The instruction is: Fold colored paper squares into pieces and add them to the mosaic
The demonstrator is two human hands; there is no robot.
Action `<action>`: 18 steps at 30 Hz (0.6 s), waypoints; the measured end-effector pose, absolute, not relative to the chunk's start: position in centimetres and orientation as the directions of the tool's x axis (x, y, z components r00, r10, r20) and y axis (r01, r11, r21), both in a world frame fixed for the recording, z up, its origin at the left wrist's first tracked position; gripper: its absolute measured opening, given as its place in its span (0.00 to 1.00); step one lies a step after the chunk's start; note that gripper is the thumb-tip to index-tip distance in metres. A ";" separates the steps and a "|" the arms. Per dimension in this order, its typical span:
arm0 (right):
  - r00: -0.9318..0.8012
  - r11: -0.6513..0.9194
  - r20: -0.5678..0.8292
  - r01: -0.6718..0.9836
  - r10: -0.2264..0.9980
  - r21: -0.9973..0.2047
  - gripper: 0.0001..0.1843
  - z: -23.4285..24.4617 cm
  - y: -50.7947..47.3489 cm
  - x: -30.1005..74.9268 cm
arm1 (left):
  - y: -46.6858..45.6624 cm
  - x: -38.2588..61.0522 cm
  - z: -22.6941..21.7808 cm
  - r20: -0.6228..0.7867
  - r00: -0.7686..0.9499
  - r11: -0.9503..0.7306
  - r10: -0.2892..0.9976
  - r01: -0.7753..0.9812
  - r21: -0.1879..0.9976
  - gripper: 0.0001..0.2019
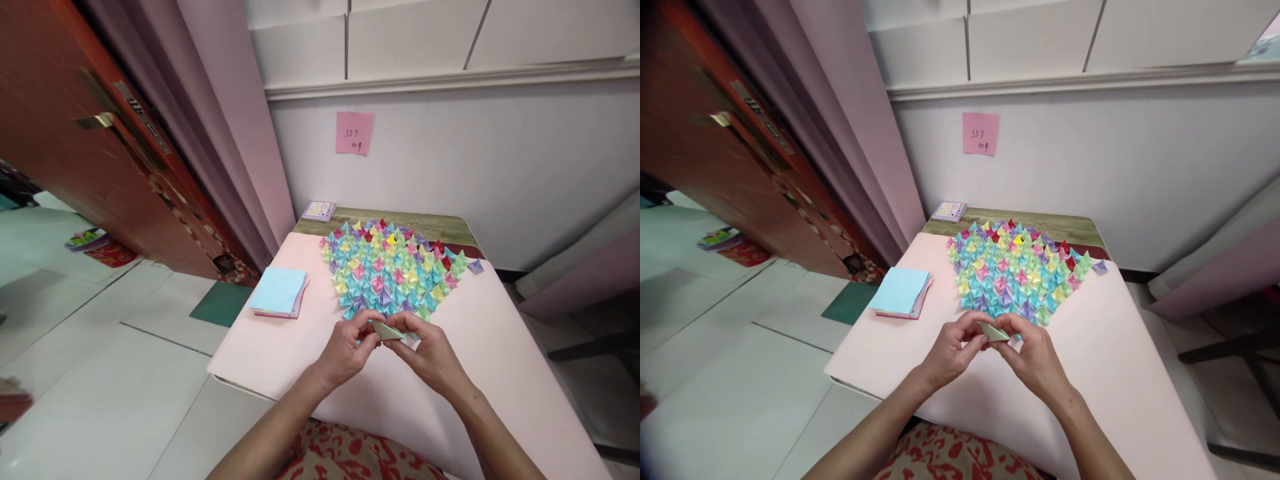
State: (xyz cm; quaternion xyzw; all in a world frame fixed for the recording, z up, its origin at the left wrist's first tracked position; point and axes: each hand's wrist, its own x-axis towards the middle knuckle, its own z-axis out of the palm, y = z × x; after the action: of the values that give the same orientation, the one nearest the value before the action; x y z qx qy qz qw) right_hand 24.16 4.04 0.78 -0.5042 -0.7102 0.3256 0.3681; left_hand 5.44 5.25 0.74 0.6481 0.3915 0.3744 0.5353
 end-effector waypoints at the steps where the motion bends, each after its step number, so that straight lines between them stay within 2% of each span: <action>1: -0.232 0.299 0.208 0.493 0.950 -0.817 0.06 0.9 4.1 24.2 | 5.3 5.3 0.8 0.076 0.424 -0.136 0.902 0.114 0.984 0.11; 6: -0.319 0.404 0.265 0.537 0.910 -0.741 0.04 1.2 4.3 24.5 | 6.0 4.3 1.1 0.047 0.492 -0.126 0.869 0.130 0.983 0.06; 9: -0.350 0.406 0.246 0.524 0.904 -0.748 0.04 1.0 4.6 24.6 | 6.5 3.8 1.4 -0.003 0.521 -0.074 0.854 0.128 0.989 0.04; 14: -0.353 0.345 0.176 0.503 0.919 -0.792 0.06 0.6 4.9 24.7 | 7.0 3.5 1.3 -0.076 0.589 0.082 0.804 0.017 0.997 0.11; 18: -0.351 0.311 0.139 0.502 0.926 -0.807 0.06 1.3 4.8 24.6 | 7.1 3.9 0.8 -0.110 0.561 0.160 0.820 -0.042 0.986 0.15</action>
State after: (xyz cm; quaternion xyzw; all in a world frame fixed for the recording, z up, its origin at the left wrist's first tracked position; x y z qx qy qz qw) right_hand 24.58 4.81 1.27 -0.4775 -0.7476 0.3412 0.3108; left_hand 3.93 7.11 0.77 0.5649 0.3445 0.3174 0.6793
